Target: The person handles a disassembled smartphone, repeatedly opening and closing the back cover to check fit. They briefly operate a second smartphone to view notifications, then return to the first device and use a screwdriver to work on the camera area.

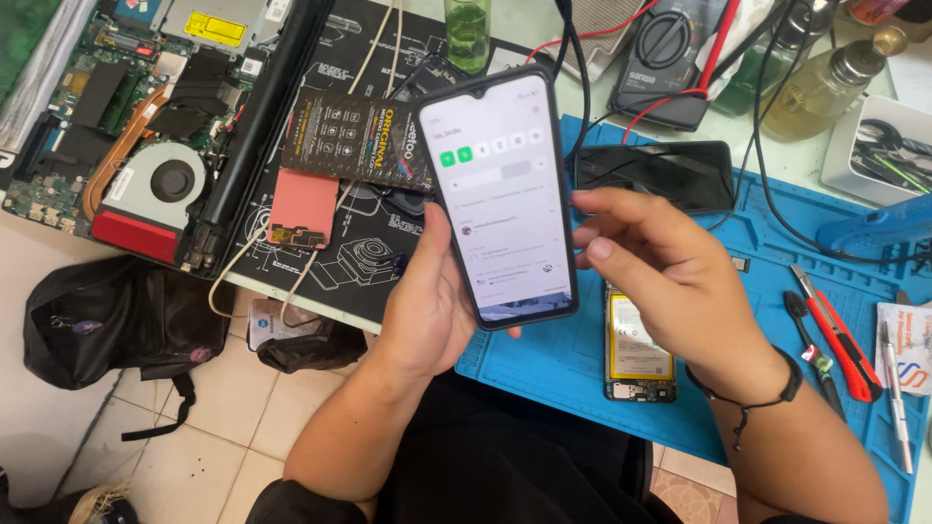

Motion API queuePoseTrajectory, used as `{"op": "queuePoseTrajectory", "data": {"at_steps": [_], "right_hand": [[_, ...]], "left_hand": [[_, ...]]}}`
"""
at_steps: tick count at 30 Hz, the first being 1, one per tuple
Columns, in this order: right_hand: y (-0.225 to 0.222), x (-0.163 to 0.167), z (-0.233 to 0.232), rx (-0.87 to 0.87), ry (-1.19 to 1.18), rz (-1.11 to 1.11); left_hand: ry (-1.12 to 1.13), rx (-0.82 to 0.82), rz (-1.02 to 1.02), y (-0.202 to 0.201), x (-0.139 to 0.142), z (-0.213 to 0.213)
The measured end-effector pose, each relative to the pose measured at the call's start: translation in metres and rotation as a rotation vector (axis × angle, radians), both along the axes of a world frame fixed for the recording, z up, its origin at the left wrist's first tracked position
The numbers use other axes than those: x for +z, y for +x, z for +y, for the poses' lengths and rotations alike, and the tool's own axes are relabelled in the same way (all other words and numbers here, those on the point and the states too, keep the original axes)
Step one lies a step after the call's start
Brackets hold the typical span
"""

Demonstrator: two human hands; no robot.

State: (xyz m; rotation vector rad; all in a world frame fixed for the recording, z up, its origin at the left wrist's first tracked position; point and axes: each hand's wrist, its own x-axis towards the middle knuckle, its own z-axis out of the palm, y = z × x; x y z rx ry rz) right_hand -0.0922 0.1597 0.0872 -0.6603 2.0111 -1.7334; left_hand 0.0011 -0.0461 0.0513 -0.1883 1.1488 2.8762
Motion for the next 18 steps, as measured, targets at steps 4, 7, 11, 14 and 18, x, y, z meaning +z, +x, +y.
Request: {"op": "queuePoseTrajectory", "data": {"at_steps": [4, 7, 11, 14, 18], "right_hand": [[-0.002, -0.0037, 0.0013, -0.006, -0.011, 0.002], [-0.003, -0.0053, 0.0023, -0.014, -0.017, 0.001], [-0.0047, -0.0064, 0.0029, -0.012, -0.03, 0.02], [-0.0048, -0.0068, 0.0034, -0.009, -0.032, 0.03], [-0.0049, -0.0059, 0.0038, -0.017, -0.025, 0.009]], "left_hand": [[-0.02, -0.024, 0.001, -0.0011, -0.0004, 0.0028], [-0.015, -0.031, 0.021, -0.0014, 0.0001, 0.0032], [-0.017, -0.031, 0.022, -0.0019, -0.0002, 0.0038], [-0.012, -0.032, 0.023, -0.0015, -0.0012, 0.0042], [-0.015, -0.026, 0.013, -0.0022, -0.0024, 0.0047]]}}
